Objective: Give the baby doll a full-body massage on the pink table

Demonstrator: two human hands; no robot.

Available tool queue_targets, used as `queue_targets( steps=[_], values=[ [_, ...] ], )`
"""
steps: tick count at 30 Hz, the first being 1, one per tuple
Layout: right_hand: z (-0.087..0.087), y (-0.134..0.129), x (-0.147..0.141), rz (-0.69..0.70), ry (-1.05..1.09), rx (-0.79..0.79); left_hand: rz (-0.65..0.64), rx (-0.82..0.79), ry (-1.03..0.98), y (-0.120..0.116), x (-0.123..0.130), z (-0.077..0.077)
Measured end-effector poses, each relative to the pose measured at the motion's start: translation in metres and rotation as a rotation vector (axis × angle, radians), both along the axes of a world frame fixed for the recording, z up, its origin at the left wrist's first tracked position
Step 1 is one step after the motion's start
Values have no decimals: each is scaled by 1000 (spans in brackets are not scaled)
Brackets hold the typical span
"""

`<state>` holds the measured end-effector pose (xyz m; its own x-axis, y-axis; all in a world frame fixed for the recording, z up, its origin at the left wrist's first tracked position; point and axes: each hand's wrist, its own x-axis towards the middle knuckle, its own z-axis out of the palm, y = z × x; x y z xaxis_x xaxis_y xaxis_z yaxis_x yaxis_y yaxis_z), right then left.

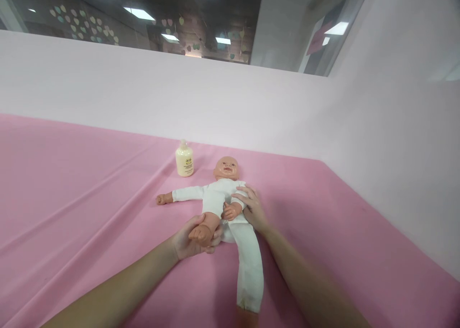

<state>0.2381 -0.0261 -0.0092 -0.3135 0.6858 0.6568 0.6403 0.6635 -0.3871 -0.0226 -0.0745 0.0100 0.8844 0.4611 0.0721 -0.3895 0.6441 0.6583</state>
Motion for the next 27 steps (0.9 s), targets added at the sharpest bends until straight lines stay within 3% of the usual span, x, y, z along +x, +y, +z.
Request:
queue_targets(
  steps=[27],
  values=[
    [1, 0, 0, -8, -20, 15, -60, -47, -35, 4, -2, -10]
  ],
)
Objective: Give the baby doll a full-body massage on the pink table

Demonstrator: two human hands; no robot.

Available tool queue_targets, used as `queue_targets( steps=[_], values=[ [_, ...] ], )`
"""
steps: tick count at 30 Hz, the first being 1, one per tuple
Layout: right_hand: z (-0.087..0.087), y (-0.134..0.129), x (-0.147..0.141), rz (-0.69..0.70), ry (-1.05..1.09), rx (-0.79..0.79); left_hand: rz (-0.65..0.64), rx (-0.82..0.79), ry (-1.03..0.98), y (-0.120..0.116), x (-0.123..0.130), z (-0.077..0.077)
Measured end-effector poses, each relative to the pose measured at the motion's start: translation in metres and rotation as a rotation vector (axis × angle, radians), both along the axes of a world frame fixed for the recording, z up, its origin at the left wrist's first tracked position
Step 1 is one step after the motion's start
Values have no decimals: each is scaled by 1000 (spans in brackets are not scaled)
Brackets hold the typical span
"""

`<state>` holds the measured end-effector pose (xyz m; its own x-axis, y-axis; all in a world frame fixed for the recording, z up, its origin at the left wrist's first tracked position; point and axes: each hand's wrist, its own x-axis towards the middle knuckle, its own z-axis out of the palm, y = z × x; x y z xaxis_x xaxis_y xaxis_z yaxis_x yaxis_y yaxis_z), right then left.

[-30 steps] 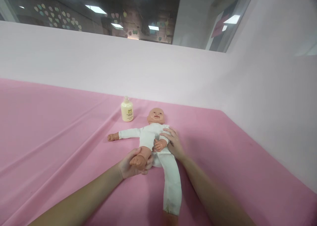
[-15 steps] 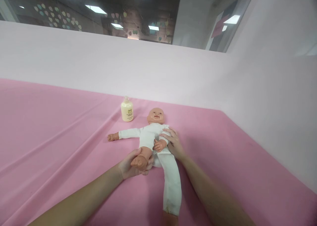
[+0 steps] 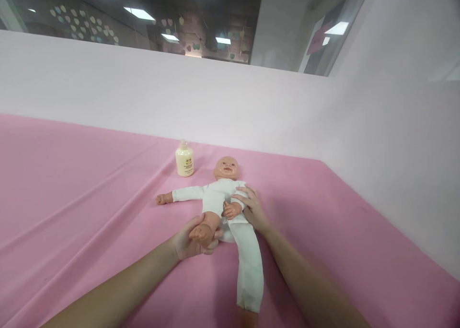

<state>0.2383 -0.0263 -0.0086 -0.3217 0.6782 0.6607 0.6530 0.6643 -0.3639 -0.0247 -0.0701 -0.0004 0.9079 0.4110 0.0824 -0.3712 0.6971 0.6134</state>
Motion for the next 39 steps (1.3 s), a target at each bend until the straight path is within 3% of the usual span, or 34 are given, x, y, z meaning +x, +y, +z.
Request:
queue_targets(
  steps=[10, 21, 29, 32, 35, 39],
  values=[
    [3, -3, -1, 12, -8, 11, 7, -48, 65, 9, -2, -11],
    [-1, 0, 0, 9, 19, 22, -13, -19, 289, 3, -4, 8],
    [-3, 2, 0, 21, 184, -21, 0, -48, 395, -1, -5, 12],
    [-2, 1, -3, 4, 277, -67, -49, 28, 382, -4, -5, 16],
    [0, 0, -5, -32, 405, -135, -183, 159, 422, -7, -6, 18],
    [-3, 3, -5, -101, 775, -289, -367, 378, 482, -11, -9, 21]
  ],
)
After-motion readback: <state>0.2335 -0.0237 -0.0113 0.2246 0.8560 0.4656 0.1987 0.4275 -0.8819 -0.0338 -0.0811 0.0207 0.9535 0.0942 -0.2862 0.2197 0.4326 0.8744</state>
